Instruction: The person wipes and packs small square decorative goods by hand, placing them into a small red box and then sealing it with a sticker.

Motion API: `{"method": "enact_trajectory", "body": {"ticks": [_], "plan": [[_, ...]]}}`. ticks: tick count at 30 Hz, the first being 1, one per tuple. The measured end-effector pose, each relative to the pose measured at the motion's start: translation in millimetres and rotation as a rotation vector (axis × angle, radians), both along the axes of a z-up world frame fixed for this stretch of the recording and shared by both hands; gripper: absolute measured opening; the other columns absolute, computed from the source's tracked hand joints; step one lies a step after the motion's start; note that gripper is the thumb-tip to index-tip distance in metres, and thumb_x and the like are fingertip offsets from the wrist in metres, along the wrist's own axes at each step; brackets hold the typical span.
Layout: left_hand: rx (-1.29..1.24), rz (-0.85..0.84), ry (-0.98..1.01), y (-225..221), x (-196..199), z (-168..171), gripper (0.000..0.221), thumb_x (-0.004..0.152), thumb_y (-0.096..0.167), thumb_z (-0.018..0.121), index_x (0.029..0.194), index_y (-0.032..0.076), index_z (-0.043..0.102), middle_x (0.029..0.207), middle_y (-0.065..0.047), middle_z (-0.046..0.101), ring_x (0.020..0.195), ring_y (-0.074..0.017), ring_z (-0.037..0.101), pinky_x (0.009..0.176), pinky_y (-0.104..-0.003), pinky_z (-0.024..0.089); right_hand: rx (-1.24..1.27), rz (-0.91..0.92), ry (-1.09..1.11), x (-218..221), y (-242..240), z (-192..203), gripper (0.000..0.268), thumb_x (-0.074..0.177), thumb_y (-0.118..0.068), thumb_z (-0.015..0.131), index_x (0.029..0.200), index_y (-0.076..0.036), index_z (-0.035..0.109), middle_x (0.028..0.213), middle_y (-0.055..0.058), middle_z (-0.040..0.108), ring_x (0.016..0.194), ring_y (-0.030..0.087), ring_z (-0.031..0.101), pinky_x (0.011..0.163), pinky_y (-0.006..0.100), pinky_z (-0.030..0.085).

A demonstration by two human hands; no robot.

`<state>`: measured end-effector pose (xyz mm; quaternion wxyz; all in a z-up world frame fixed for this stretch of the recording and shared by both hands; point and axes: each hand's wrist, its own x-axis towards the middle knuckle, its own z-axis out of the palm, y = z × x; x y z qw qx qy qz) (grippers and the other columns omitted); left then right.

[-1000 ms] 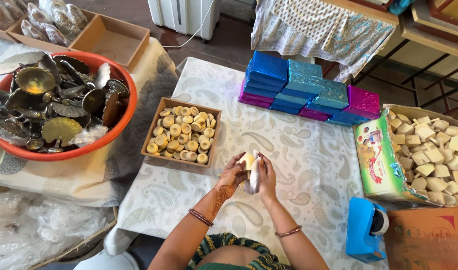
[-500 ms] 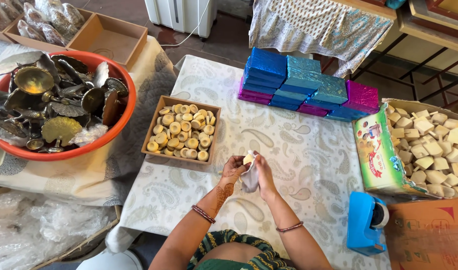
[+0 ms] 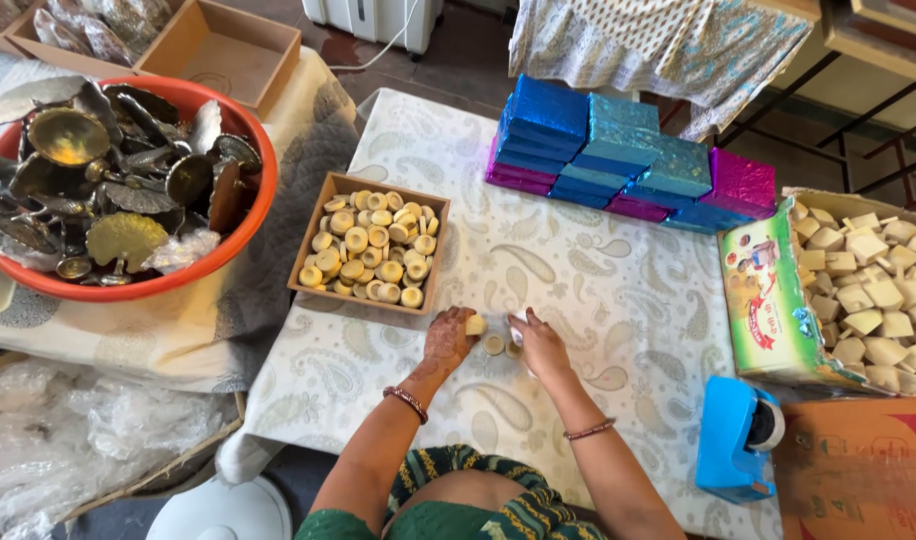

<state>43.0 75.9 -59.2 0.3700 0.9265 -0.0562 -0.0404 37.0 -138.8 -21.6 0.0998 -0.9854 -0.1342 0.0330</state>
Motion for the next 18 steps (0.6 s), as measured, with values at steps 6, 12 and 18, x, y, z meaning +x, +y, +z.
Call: {"method": "enact_trajectory", "body": {"ticks": [6, 12, 18], "plan": [[-0.503, 0.279, 0.447, -2, -7, 74, 0.062, 0.086, 0.038, 0.08, 0.135, 0.013, 0.053, 0.114, -0.012, 0.07, 0.104, -0.0242, 0.067, 0.089, -0.037, 0.055, -0.11, -0.191, 0.175, -3, 21, 65, 0.031, 0.104, -0.007, 0.053, 0.132, -0.013, 0.064, 0.13, 0.013, 0.071, 0.117, 0.031, 0.071, 0.101, 0.039, 0.056], [-1.352, 0.107, 0.587, -40, 24, -39, 0.05, 0.098, 0.034, 0.058, 0.139, 0.006, 0.057, 0.112, -0.009, 0.07, 0.094, -0.0227, 0.065, 0.077, -0.038, 0.055, 0.353, 0.316, -0.563, -27, 64, 119, 0.047, 0.088, -0.026, 0.064, 0.128, -0.002, 0.064, 0.141, 0.023, 0.062, 0.128, 0.036, 0.057, 0.106, 0.043, 0.048], [-0.601, -0.124, 0.132, -28, 6, 39, 0.04, 0.096, 0.023, 0.064, 0.131, 0.003, 0.061, 0.124, -0.016, 0.073, 0.104, -0.0257, 0.072, 0.092, -0.037, 0.058, 0.622, -0.098, -0.309, -8, 48, 74, 0.035, 0.109, -0.032, 0.049, 0.121, -0.004, 0.068, 0.118, 0.017, 0.07, 0.112, 0.035, 0.065, 0.098, 0.043, 0.051]]}}
